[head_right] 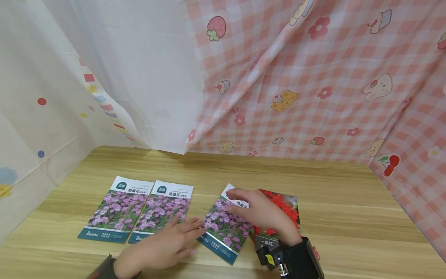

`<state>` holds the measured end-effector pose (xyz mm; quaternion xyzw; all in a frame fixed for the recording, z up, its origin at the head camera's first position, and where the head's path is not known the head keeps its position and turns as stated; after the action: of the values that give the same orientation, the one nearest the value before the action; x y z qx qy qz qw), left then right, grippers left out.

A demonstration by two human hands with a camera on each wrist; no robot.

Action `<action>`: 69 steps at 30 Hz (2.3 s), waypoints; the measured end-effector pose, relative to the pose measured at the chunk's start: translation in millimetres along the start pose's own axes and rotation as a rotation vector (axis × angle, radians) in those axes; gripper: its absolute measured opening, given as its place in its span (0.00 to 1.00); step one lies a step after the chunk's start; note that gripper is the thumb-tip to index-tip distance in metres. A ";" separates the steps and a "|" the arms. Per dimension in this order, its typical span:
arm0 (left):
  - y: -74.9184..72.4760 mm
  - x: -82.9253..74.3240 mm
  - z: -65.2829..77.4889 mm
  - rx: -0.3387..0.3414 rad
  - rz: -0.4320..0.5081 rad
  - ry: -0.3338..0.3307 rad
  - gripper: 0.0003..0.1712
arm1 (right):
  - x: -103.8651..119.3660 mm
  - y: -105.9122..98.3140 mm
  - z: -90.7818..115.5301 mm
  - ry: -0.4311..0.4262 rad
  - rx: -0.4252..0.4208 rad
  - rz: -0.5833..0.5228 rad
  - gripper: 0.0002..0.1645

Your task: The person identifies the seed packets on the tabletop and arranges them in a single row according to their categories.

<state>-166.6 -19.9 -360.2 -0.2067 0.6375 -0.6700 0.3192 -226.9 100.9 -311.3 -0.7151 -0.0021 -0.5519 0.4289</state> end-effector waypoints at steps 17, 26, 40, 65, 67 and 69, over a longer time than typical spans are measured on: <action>24.2 -7.4 2.0 0.144 0.048 0.009 0.33 | -43.1 4.5 3.5 0.246 0.080 0.222 0.27; 26.7 -5.5 1.6 0.152 0.026 0.003 0.32 | -47.3 26.9 6.6 0.222 0.273 0.167 0.30; 28.8 -6.5 3.0 0.175 0.037 0.003 0.34 | -45.0 31.6 6.4 0.239 0.281 0.181 0.30; 32.5 -14.0 8.3 0.269 0.020 -0.020 0.30 | -44.0 55.2 -11.3 0.167 0.235 0.198 0.36; 33.2 -13.2 8.1 0.282 0.036 -0.031 0.31 | -43.8 56.5 -12.1 0.168 0.228 0.199 0.36; 33.9 -12.3 7.7 0.295 0.049 -0.042 0.31 | -43.9 57.8 -12.8 0.175 0.221 0.198 0.37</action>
<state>-147.1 -16.4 -391.3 -0.1560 0.5303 -0.7440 0.3753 -226.5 77.1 -381.1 -0.6094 0.0453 -0.5636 0.5558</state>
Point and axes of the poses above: each hand's wrist, its own z-axis away from the middle knuckle, its own y-axis out of the palm, x = y × z, the point moved 10 cm from there along -z, towards the middle knuckle, and after that the axes turned 6 degrees about -z, right-handed, at the moved point
